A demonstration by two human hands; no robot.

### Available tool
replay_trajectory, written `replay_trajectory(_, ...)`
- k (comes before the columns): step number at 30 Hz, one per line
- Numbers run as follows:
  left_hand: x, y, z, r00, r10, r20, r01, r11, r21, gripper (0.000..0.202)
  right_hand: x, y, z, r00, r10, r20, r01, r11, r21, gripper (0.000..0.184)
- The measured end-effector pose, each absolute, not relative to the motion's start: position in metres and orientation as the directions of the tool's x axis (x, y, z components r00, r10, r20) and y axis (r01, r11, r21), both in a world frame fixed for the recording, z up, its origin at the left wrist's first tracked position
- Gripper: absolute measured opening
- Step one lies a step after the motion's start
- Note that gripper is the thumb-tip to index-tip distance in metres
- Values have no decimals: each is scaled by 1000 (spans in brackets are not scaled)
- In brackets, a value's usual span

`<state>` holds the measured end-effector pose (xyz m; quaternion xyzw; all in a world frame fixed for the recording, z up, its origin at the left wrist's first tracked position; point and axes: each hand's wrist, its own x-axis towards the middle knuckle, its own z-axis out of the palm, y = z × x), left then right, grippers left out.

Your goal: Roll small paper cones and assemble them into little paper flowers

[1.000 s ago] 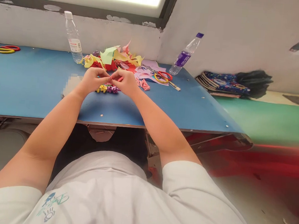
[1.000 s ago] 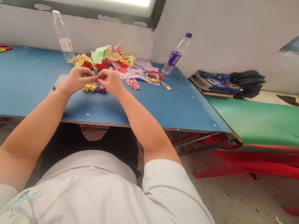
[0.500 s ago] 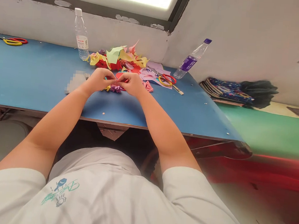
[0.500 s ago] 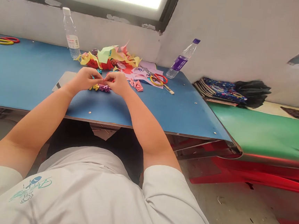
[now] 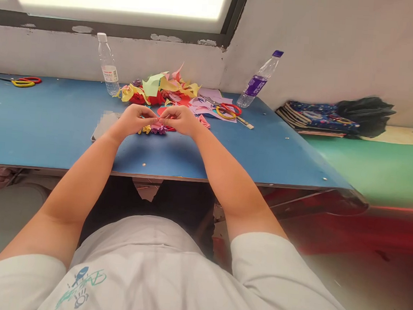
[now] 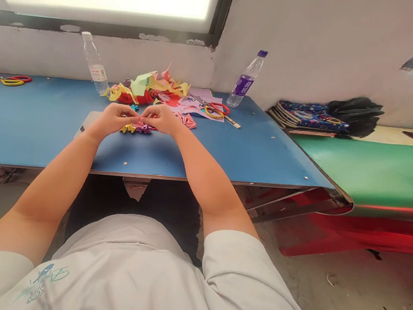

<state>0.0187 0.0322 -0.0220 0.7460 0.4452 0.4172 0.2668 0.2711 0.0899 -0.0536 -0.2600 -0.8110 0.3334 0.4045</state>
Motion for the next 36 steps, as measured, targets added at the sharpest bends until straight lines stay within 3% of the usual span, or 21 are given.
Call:
replay_trajectory(8,21,26,-18,264,900,346,360,-425,830,51,271,86,-48,-547,676,495,136,655,-744,60)
replay_trajectory(19,25,26,-19,204,925,321,292,-370,882,41,261,95,-58,-487,663,568,240,727,-643,37)
replay_trajectory(30,22,45,-35,169,927,336,422,-376,825,22,263,104,-65,-538,628,561,298,765,-571,28)
replay_trajectory(36,21,48,-37,221,889,401,469,-457,756,14,266,121,-74,-537,643,546,246,738,-628,43)
